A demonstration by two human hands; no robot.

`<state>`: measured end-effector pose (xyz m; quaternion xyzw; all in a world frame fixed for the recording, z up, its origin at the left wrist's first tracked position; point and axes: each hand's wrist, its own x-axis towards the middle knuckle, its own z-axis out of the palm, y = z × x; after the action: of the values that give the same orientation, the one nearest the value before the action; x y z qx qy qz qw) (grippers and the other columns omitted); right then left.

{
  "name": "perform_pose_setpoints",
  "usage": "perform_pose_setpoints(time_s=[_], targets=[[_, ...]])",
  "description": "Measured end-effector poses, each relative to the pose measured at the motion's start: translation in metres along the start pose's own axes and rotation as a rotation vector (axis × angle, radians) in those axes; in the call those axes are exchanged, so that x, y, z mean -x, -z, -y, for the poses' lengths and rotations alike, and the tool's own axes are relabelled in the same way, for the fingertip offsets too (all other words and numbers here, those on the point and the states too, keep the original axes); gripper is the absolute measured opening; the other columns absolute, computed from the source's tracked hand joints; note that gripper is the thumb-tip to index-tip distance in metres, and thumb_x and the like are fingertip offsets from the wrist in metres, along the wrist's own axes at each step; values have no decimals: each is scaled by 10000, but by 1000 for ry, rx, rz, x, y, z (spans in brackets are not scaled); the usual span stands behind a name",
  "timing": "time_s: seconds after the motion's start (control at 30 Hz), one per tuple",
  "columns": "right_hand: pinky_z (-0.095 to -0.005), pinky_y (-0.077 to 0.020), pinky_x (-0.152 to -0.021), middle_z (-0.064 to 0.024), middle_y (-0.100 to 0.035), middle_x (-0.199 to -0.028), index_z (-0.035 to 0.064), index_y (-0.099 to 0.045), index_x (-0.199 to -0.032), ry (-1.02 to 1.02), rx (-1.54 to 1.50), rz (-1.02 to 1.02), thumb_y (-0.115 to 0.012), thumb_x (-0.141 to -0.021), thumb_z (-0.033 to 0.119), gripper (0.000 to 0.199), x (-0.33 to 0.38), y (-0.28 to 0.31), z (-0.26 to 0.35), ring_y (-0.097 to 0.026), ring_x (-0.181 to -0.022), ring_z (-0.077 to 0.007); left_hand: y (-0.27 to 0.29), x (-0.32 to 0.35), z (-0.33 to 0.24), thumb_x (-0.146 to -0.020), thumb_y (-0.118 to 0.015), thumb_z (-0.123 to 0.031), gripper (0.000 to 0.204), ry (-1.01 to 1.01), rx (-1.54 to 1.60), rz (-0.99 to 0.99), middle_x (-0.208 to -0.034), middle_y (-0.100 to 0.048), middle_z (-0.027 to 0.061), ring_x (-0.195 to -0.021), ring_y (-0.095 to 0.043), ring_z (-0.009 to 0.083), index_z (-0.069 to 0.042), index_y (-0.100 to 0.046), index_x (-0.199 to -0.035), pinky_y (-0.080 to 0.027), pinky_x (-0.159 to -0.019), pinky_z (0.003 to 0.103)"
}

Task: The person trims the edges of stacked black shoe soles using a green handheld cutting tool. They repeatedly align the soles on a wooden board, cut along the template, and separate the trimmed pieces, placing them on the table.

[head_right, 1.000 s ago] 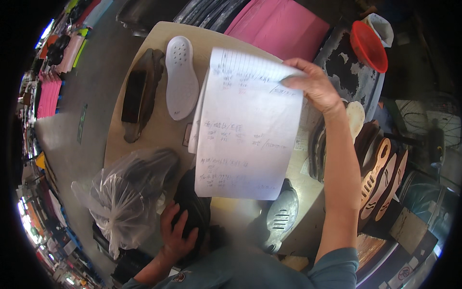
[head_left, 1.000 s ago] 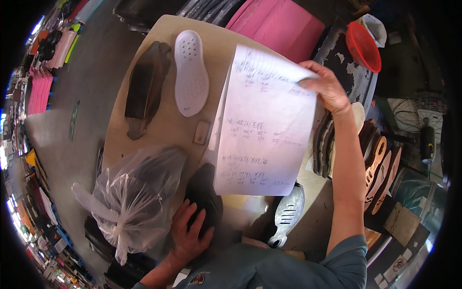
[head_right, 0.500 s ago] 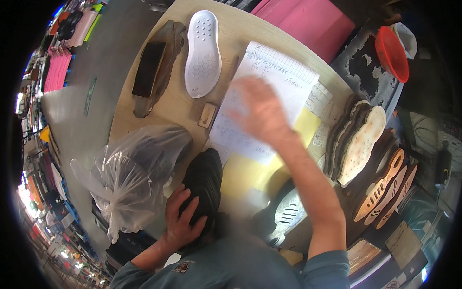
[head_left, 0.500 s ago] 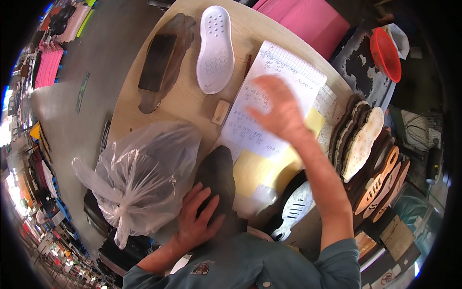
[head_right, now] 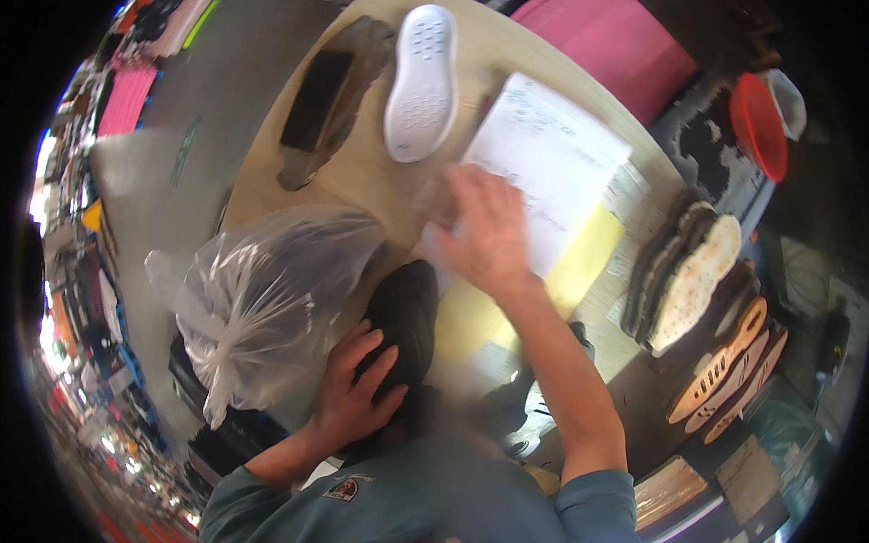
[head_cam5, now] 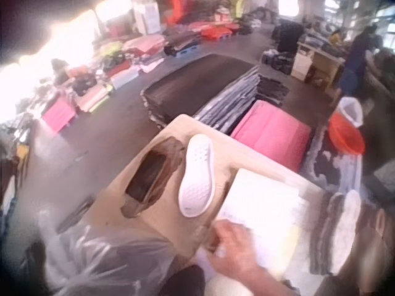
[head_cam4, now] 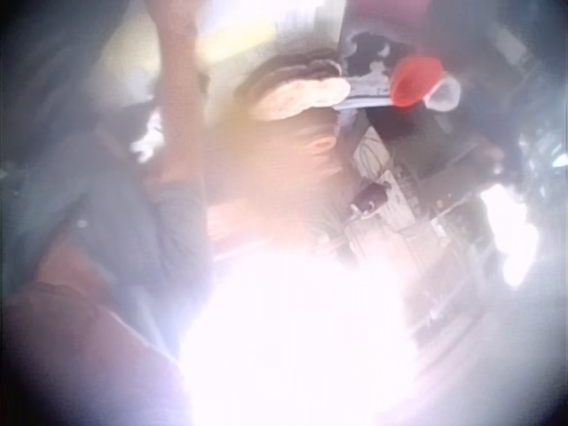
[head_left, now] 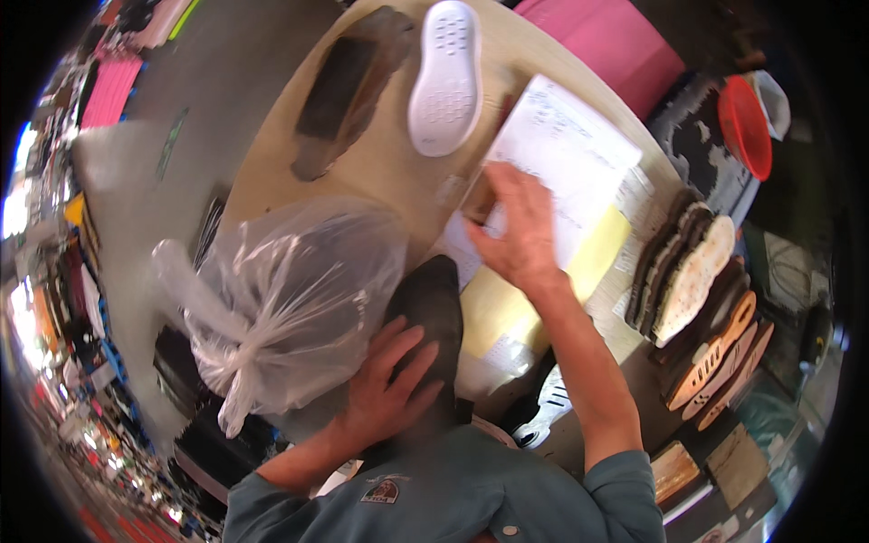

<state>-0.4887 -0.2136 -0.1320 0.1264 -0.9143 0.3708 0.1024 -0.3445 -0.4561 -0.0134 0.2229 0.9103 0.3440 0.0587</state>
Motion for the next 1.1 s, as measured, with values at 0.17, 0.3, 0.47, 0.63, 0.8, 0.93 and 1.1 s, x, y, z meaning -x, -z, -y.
perform_pose_setpoints(time_s=[0.17, 0.3, 0.47, 0.63, 0.8, 0.93, 1.1], targets=[[-524, -438, -1089, -166, -563, -1449, 93, -479, -1555, -162, 199, 54, -901, -736, 143, 923, 29, 13, -19, -554, -1277, -384, -2, -2, 1, -819, -864, -152, 625, -20, 27, -36, -1474, -551, 176, -1347, -586, 456, -71, -651, -1401, -561, -1055, 520], [-532, -430, -1133, -177, -546, -1479, 92, -456, -1579, -202, 208, 49, -883, -800, 170, 892, 36, 14, -14, -538, -1311, -400, -1, -4, -1, -851, -835, -165, 593, -35, 17, -56, -1490, -546, 181, -1348, -582, 460, -65, -648, -1405, -554, -1066, 519], [-443, -487, -1108, -236, -625, -1400, -11, -496, -1533, -424, -219, -51, -797, -963, 219, 685, 75, 47, 46, -604, -1306, -388, -5, 0, 2, -882, -800, -160, 540, -47, 64, -114, -1477, -566, 179, -1359, -579, 442, -49, -656, -1391, -528, -1094, 508], [-411, -407, -1201, -213, -505, -1588, -34, -301, -1659, -791, -773, 136, -629, -1106, 324, 736, 159, 61, 146, -493, -1461, -295, -8, 1, 7, -919, -766, -115, 561, -93, 176, -190, -1498, -557, 209, -1386, -558, 444, -22, -599, -1447, -484, -1138, 512], [-487, -457, -1175, -355, -378, -1633, -100, -163, -1665, -798, -752, 168, -635, -1060, 541, 1000, 193, 30, 202, -430, -1511, -453, 5, 8, 14, -1002, -665, -76, 621, -53, 434, -176, -1627, -476, 237, -1493, -488, 366, 16, -473, -1585, -372, -1237, 447], [-441, -348, -1242, -291, -295, -1705, -87, -73, -1684, -792, -871, 72, -602, -1093, 488, 980, 200, 13, 216, -326, -1575, -367, 27, 44, 40, -1049, -583, -118, 642, 49, 392, -24, -1663, -437, 235, -1554, -411, 313, 43, -376, -1635, -307, -1267, 421], [-387, -317, -1255, -233, -358, -1685, -85, -129, -1680, -966, -918, -69, -585, -1097, 523, 958, 193, -3, 221, -357, -1549, -292, 12, 70, 76, -1104, -526, -317, 770, 257, 651, 298, -1726, -299, 235, -1618, -267, 316, 37, -173, -1690, -212, -1305, 410]])
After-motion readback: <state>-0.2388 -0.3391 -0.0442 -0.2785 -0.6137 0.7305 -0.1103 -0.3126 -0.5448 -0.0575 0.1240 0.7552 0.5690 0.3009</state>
